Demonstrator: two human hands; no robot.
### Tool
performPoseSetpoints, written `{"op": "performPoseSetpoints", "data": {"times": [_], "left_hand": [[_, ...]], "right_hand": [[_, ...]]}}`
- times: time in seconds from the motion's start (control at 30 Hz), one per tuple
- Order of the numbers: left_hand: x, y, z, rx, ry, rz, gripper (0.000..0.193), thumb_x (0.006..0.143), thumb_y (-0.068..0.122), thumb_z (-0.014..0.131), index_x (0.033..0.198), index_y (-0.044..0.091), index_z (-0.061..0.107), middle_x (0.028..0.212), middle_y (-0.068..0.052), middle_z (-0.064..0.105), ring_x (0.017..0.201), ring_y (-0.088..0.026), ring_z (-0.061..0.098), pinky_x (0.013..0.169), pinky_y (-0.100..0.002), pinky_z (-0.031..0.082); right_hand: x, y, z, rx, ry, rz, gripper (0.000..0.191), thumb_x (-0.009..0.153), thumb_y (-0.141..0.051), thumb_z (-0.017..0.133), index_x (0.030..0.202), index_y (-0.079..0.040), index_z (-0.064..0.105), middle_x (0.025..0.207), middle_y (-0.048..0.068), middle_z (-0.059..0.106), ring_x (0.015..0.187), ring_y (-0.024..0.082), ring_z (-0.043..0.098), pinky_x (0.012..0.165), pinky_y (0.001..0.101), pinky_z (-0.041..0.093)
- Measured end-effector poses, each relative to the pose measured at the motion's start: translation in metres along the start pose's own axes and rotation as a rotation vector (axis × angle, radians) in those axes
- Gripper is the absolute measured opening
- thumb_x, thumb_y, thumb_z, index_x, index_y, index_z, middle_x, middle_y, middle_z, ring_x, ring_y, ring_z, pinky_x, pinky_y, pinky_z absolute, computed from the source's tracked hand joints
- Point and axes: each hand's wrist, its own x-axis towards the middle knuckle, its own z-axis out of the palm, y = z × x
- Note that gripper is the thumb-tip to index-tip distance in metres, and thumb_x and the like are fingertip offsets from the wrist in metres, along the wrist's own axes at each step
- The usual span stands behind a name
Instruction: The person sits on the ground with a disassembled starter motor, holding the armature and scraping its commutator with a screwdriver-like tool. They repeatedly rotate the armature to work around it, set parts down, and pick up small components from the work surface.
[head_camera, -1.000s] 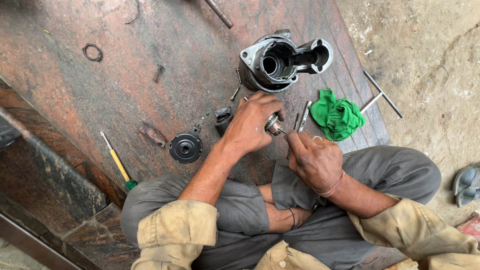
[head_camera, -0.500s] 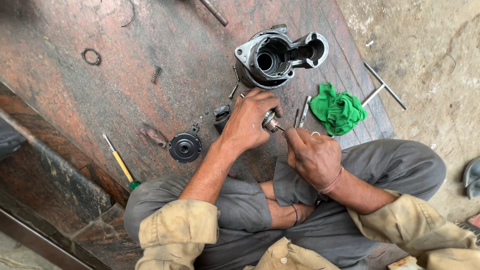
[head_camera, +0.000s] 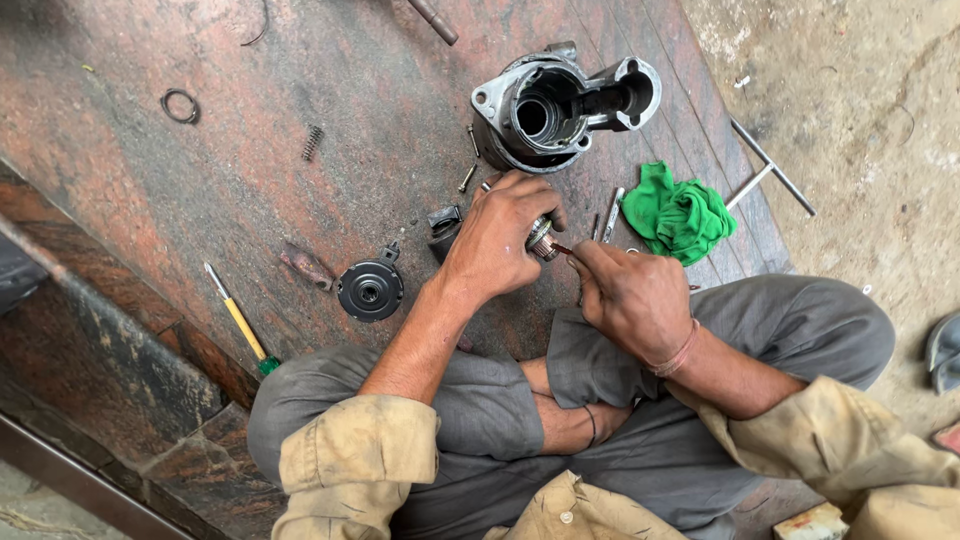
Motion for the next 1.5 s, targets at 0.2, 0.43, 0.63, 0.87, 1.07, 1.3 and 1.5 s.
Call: {"op": "performPoseSetpoints", "data": {"times": [0.2, 0.43, 0.63, 0.87, 1.07, 1.3, 1.5], "left_hand": [[0.0, -0.001, 0.001, -0.012, 0.002, 0.026, 0.033, 0.058, -0.002, 0.07, 0.089, 0.007, 0.066, 0.101, -0.007, 0.067, 0.108, -0.035, 0.06, 0.089, -0.046, 0.049], [0.001, -0.001, 0.0, 0.013, -0.01, 0.046, 0.035, 0.057, -0.004, 0.069, 0.091, 0.007, 0.066, 0.101, -0.008, 0.067, 0.109, -0.035, 0.06, 0.091, -0.046, 0.049], [-0.001, -0.001, 0.001, -0.004, 0.011, 0.044, 0.028, 0.064, 0.0, 0.073, 0.09, 0.007, 0.065, 0.103, -0.007, 0.067, 0.109, -0.034, 0.059, 0.092, -0.046, 0.047], [-0.003, 0.002, 0.006, 0.033, 0.005, 0.013, 0.03, 0.062, 0.001, 0.074, 0.09, 0.008, 0.065, 0.102, -0.006, 0.066, 0.109, -0.034, 0.059, 0.089, -0.048, 0.046], [-0.002, -0.001, 0.003, 0.017, -0.016, 0.049, 0.032, 0.064, 0.0, 0.074, 0.094, 0.008, 0.065, 0.106, -0.008, 0.065, 0.111, -0.035, 0.059, 0.092, -0.048, 0.047], [0.003, -0.006, -0.006, -0.005, -0.083, 0.096, 0.039, 0.06, -0.003, 0.07, 0.098, 0.006, 0.065, 0.105, -0.01, 0.064, 0.111, -0.037, 0.057, 0.097, -0.047, 0.047], [0.002, -0.002, -0.007, 0.015, -0.123, 0.044, 0.04, 0.062, -0.004, 0.071, 0.101, 0.006, 0.067, 0.111, -0.01, 0.065, 0.116, -0.036, 0.057, 0.1, -0.046, 0.045]], "right_hand": [[0.003, -0.003, 0.009, 0.037, 0.042, 0.057, 0.009, 0.09, -0.014, 0.069, 0.096, -0.01, 0.063, 0.071, 0.01, 0.064, 0.06, 0.034, 0.064, 0.05, 0.047, 0.046], [-0.002, 0.002, 0.001, 0.007, -0.024, 0.022, 0.01, 0.091, -0.017, 0.07, 0.093, -0.01, 0.063, 0.07, 0.011, 0.064, 0.058, 0.034, 0.063, 0.048, 0.0478, 0.045], [-0.003, 0.002, 0.005, 0.057, 0.009, 0.06, 0.008, 0.09, -0.014, 0.069, 0.095, -0.01, 0.064, 0.069, 0.011, 0.063, 0.059, 0.035, 0.064, 0.049, 0.0483, 0.045], [-0.005, 0.003, 0.017, 0.169, 0.048, 0.083, 0.009, 0.091, -0.01, 0.068, 0.098, -0.008, 0.064, 0.071, 0.013, 0.064, 0.06, 0.036, 0.064, 0.051, 0.0467, 0.046], [-0.008, -0.021, 0.03, 0.105, 0.022, 0.048, 0.01, 0.09, -0.013, 0.07, 0.092, -0.006, 0.063, 0.073, 0.013, 0.065, 0.06, 0.036, 0.065, 0.052, 0.0478, 0.047], [-0.007, 0.018, -0.003, 0.242, 0.034, 0.251, 0.015, 0.097, -0.021, 0.07, 0.101, -0.007, 0.075, 0.081, 0.014, 0.07, 0.067, 0.034, 0.067, 0.057, 0.0431, 0.049], [0.0, 0.008, 0.001, 0.227, 0.049, 0.187, 0.017, 0.095, -0.022, 0.073, 0.091, -0.005, 0.072, 0.077, 0.012, 0.065, 0.067, 0.034, 0.064, 0.057, 0.0431, 0.046]]}}
